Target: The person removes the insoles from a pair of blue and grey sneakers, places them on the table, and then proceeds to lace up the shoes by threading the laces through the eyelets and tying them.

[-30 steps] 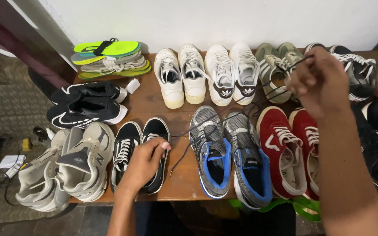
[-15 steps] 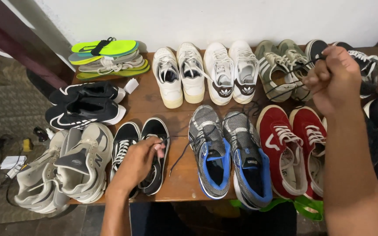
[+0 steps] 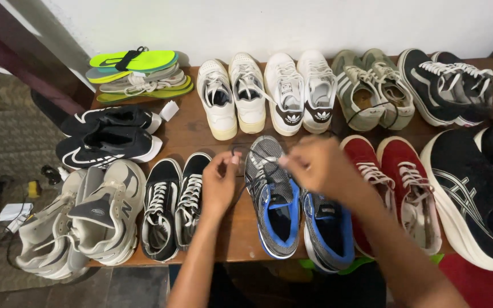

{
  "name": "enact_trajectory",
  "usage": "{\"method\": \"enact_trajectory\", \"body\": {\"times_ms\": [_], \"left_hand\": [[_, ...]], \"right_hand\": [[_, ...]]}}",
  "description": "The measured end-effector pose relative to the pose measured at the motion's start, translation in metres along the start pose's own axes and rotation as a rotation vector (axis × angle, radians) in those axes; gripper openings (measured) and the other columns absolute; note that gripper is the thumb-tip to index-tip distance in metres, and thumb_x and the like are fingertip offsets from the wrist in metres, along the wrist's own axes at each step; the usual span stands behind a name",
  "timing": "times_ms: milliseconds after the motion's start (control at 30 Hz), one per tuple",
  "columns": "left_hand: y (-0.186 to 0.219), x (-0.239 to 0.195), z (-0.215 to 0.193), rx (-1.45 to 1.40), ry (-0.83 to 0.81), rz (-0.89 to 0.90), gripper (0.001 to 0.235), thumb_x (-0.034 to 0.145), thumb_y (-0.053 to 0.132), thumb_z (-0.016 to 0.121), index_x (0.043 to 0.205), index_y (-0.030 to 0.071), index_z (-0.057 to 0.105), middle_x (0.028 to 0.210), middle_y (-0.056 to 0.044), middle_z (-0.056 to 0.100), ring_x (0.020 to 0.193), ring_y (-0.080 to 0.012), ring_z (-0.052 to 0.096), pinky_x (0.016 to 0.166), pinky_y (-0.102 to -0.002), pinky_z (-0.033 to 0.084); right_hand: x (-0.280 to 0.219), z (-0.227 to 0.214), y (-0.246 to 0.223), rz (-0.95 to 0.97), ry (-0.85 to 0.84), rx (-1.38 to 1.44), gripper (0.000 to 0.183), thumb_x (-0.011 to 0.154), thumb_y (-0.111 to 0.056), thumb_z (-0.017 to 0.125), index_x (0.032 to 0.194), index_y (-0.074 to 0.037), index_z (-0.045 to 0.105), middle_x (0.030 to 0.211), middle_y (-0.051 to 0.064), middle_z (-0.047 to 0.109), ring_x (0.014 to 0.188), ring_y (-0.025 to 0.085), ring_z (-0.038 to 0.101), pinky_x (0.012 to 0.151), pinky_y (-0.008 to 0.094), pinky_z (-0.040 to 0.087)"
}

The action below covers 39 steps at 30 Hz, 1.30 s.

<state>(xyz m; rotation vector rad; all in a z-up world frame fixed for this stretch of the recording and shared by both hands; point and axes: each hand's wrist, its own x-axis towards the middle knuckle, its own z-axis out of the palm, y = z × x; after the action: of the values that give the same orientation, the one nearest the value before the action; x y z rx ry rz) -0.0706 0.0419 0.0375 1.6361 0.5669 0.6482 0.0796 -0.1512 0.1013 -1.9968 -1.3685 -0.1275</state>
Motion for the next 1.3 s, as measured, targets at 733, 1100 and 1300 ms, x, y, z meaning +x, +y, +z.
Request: {"method": "enact_trajectory", "body": {"times_ms": [733, 1100, 1300], "left_hand": [[0.012, -0.021, 0.012, -0.356, -0.076, -0.085, 0.014, 0.095, 0.026, 0.068, 0.101, 0.014, 0.072, 0.113, -0.005, 0.076, 0.110, -0.0181, 0.067, 0.099, -0.032, 0.049], [0.014, -0.045, -0.006, -0.331, -0.116, 0.001, 0.011, 0.096, 0.017, 0.071, 0.103, 0.011, 0.076, 0.101, -0.002, 0.076, 0.096, -0.0123, 0.066, 0.088, -0.027, 0.049], [0.008, -0.050, 0.000, -0.028, 0.010, -0.005, 0.011, 0.094, 0.010, 0.070, 0.101, 0.012, 0.078, 0.100, -0.001, 0.080, 0.095, -0.0125, 0.073, 0.092, -0.025, 0.054]], "right_hand": [[-0.079, 0.029, -0.078, 0.328, -0.390, -0.136, 0.024, 0.079, -0.037, 0.082, 0.089, -0.030, 0.062, 0.078, -0.017, 0.060, 0.082, 0.014, 0.059, 0.084, 0.044, 0.033], [-0.101, 0.028, -0.088, 0.272, -0.212, 0.018, 0.016, 0.081, -0.030, 0.079, 0.092, -0.027, 0.068, 0.081, -0.015, 0.060, 0.079, 0.012, 0.057, 0.083, 0.039, 0.030], [-0.094, 0.039, -0.088, 0.316, -0.227, -0.088, 0.016, 0.079, -0.030, 0.079, 0.087, -0.030, 0.064, 0.079, -0.015, 0.057, 0.080, 0.014, 0.058, 0.081, 0.041, 0.033]]}}
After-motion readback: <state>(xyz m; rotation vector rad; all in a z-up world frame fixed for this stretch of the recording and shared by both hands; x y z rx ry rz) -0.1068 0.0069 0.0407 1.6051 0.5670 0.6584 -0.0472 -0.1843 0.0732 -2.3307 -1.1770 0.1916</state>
